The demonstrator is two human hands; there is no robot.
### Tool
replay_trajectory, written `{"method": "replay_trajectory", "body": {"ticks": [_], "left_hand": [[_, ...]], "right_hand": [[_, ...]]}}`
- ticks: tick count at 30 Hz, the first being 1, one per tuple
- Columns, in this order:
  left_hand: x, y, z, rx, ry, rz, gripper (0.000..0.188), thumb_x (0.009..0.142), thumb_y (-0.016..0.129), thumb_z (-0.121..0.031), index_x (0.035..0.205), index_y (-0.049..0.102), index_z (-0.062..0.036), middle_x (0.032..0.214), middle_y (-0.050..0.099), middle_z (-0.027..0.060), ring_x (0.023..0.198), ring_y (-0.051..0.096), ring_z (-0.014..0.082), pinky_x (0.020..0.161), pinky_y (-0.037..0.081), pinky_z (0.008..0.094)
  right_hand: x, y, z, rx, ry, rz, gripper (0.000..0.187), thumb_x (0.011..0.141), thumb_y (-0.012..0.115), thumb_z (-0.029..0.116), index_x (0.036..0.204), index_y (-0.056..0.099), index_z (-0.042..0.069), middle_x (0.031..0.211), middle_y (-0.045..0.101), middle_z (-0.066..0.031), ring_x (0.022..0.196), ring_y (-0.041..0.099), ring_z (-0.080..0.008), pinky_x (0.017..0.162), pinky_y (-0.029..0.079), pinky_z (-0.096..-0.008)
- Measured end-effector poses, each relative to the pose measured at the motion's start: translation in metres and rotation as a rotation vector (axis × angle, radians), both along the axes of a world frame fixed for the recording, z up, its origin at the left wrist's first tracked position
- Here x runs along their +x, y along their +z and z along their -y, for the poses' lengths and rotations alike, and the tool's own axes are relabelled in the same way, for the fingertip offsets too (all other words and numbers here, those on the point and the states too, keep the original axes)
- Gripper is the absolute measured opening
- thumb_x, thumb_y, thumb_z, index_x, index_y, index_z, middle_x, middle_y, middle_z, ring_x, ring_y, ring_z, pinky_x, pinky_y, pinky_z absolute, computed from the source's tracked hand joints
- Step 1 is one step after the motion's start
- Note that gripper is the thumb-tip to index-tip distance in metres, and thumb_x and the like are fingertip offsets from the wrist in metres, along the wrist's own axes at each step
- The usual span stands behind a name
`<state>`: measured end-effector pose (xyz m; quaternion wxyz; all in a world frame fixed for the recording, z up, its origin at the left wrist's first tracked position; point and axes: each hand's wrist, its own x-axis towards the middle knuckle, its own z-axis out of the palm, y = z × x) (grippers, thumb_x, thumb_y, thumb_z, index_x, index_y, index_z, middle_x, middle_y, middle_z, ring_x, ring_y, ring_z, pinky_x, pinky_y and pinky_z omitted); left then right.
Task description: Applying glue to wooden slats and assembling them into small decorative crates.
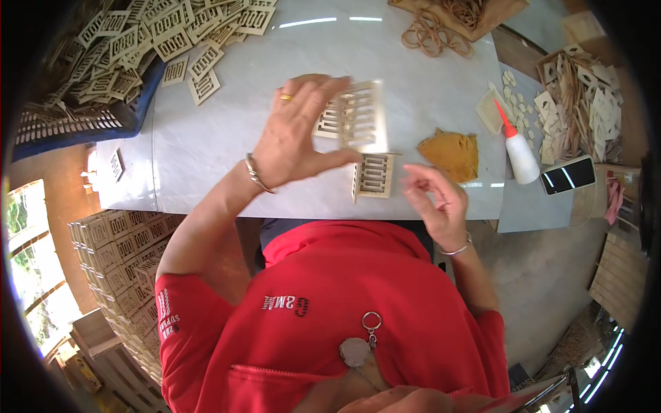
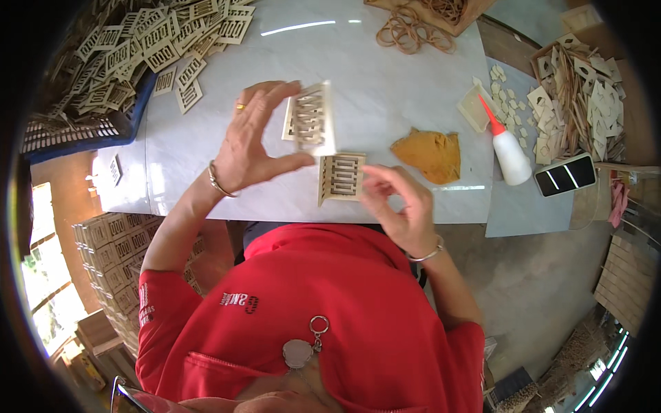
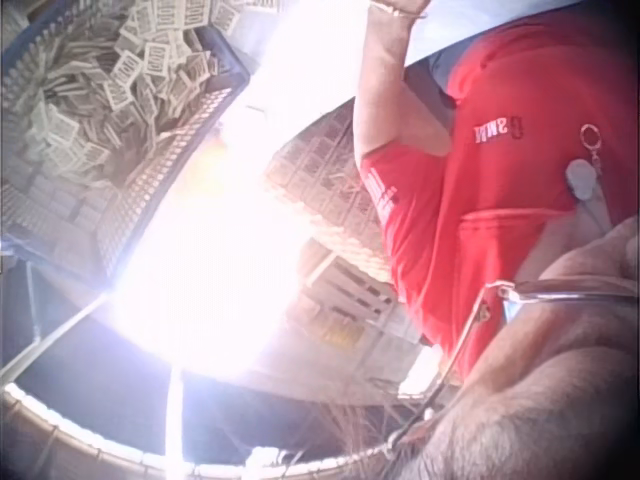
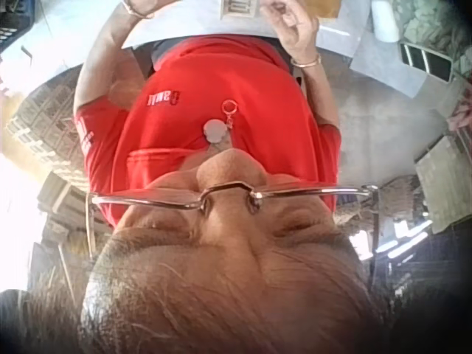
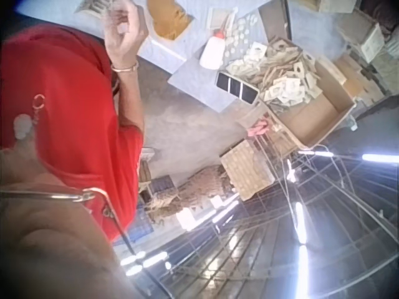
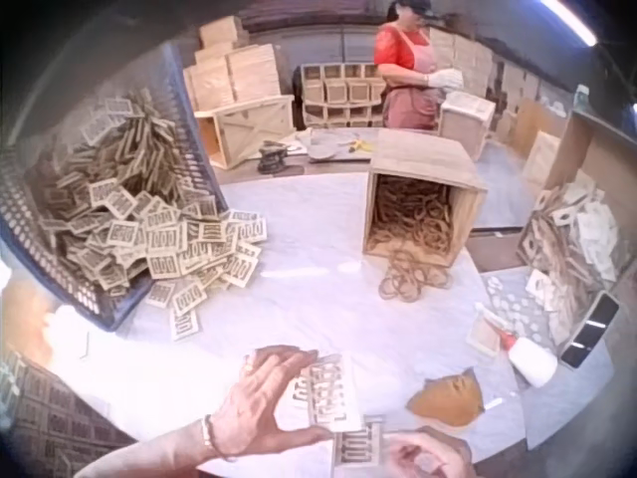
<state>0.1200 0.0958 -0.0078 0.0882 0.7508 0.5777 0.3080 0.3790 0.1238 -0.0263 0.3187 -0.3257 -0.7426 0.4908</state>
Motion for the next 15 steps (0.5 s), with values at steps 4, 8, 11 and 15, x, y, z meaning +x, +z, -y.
{"method": "replay_trajectory", "body": {"ticks": [4, 8, 11, 15], "left_hand": [[0.050, 0.005, 0.003, 0.164, -0.073, 0.115, 0.084, 0.055, 0.081, -0.032, 0.125, 0.045, -0.0040, 0.114, 0.052, 0.0125, 0.109, 0.046, 0.0289, 0.091, 0.037, 0.0421], [0.063, -0.001, 0.009, 0.121, -0.049, 0.285, 0.075, 0.065, 0.079, -0.030, 0.124, 0.046, -0.0008, 0.122, 0.051, 0.0135, 0.109, 0.050, 0.0296, 0.093, 0.039, 0.0405], [0.055, -0.026, 0.023, -0.113, 0.235, 0.606, 0.071, 0.065, 0.078, -0.031, 0.121, 0.046, 0.0000, 0.115, 0.052, 0.0151, 0.105, 0.051, 0.0286, 0.084, 0.044, 0.0383], [0.061, -0.049, 0.025, -0.308, 0.402, 0.709, 0.049, 0.079, 0.068, -0.035, 0.106, 0.054, 0.0020, 0.107, 0.055, 0.0163, 0.091, 0.057, 0.0249, 0.069, 0.050, 0.0334]], "right_hand": [[-0.014, -0.007, 0.015, -0.130, -0.037, -0.281, 0.021, 0.088, 0.058, 0.012, 0.100, 0.058, -0.005, 0.078, 0.061, -0.0068, 0.066, 0.055, -0.0110, 0.058, 0.045, -0.0224], [-0.002, -0.003, 0.024, -0.245, -0.218, -0.264, 0.020, 0.092, 0.053, 0.014, 0.096, 0.059, -0.005, 0.078, 0.061, -0.0064, 0.061, 0.055, -0.0101, 0.053, 0.044, -0.0216], [0.014, -0.013, 0.027, -0.282, -0.374, -0.105, 0.021, 0.092, 0.054, 0.015, 0.096, 0.059, -0.005, 0.078, 0.062, -0.0060, 0.061, 0.056, -0.0091, 0.051, 0.044, -0.0223], [0.025, -0.044, 0.031, -0.201, -0.386, 0.112, 0.017, 0.089, 0.057, 0.014, 0.084, 0.060, -0.002, 0.066, 0.060, -0.0052, 0.055, 0.056, -0.0081, 0.047, 0.043, -0.0239]]}}
